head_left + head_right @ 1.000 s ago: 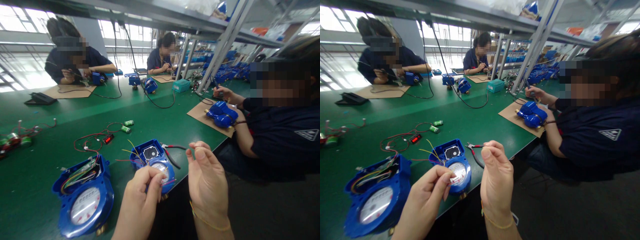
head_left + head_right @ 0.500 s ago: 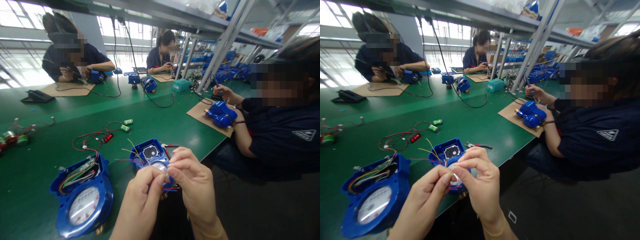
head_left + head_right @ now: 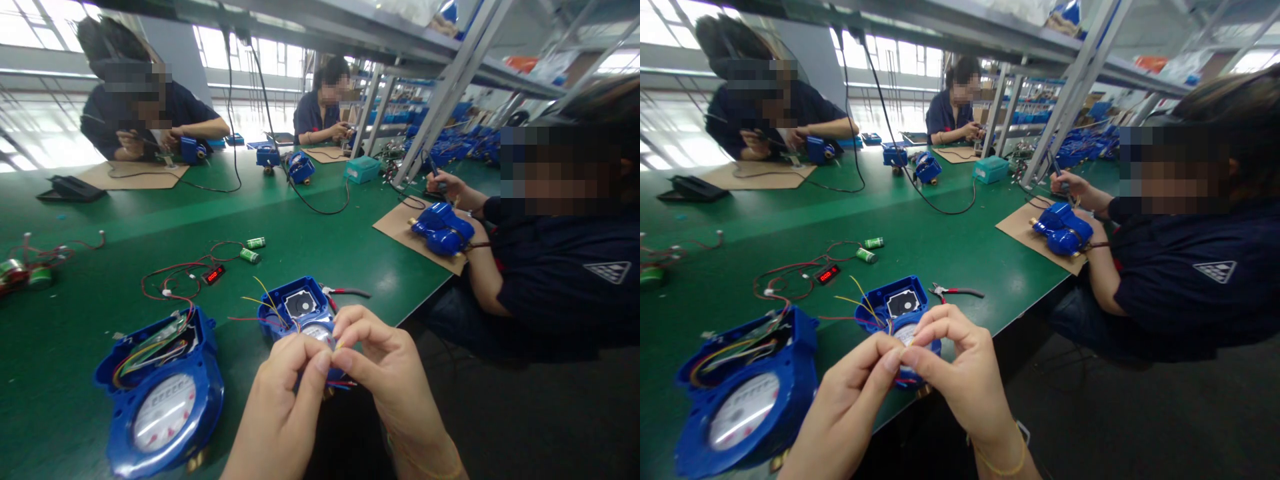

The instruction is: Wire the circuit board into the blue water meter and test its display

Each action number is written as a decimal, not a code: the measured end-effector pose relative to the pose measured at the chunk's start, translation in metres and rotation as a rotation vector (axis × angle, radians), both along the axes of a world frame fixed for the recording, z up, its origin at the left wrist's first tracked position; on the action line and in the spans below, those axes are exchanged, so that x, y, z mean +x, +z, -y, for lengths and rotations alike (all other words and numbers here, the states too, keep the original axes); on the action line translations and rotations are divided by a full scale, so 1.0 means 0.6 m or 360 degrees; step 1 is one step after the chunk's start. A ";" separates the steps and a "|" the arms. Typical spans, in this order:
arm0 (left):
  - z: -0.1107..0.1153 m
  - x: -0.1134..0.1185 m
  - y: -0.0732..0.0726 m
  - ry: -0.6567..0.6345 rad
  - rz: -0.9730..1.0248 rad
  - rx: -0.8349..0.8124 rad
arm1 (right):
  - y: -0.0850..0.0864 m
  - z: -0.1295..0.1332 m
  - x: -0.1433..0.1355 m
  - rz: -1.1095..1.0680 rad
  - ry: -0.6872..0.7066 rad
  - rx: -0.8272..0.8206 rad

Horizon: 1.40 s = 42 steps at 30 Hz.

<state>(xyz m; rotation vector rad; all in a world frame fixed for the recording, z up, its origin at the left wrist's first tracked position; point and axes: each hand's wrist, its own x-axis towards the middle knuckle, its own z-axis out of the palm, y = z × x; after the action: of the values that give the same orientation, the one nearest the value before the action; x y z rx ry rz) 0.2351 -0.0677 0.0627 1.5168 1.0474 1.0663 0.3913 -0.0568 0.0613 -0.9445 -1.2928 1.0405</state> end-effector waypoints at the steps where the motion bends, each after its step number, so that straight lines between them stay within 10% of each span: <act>1: 0.001 0.001 -0.001 0.0003 -0.0006 -0.0001 | 0.000 0.001 -0.002 0.0033 -0.0029 0.0017; 15: -0.001 0.004 -0.003 0.0016 0.0124 -0.0068 | -0.003 0.003 -0.012 0.0132 -0.0163 0.0314; 25: -0.005 -0.005 -0.008 -0.0103 0.0182 -0.0140 | -0.014 -0.013 -0.008 -0.0231 0.0218 0.0112; 38: 0.005 0.000 -0.004 0.0155 -0.0057 0.0096 | -0.019 -0.007 -0.011 -0.0523 -0.0422 0.0221; 42: 0.005 0.002 -0.007 0.0156 -0.0020 0.0137 | -0.020 -0.004 -0.001 -0.0295 -0.0144 0.0068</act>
<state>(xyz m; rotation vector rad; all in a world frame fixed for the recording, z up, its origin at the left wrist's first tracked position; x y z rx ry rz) 0.2365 -0.0708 0.0587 1.5556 1.1066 1.1844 0.3908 -0.0542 0.0495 -0.8459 -1.1053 1.0013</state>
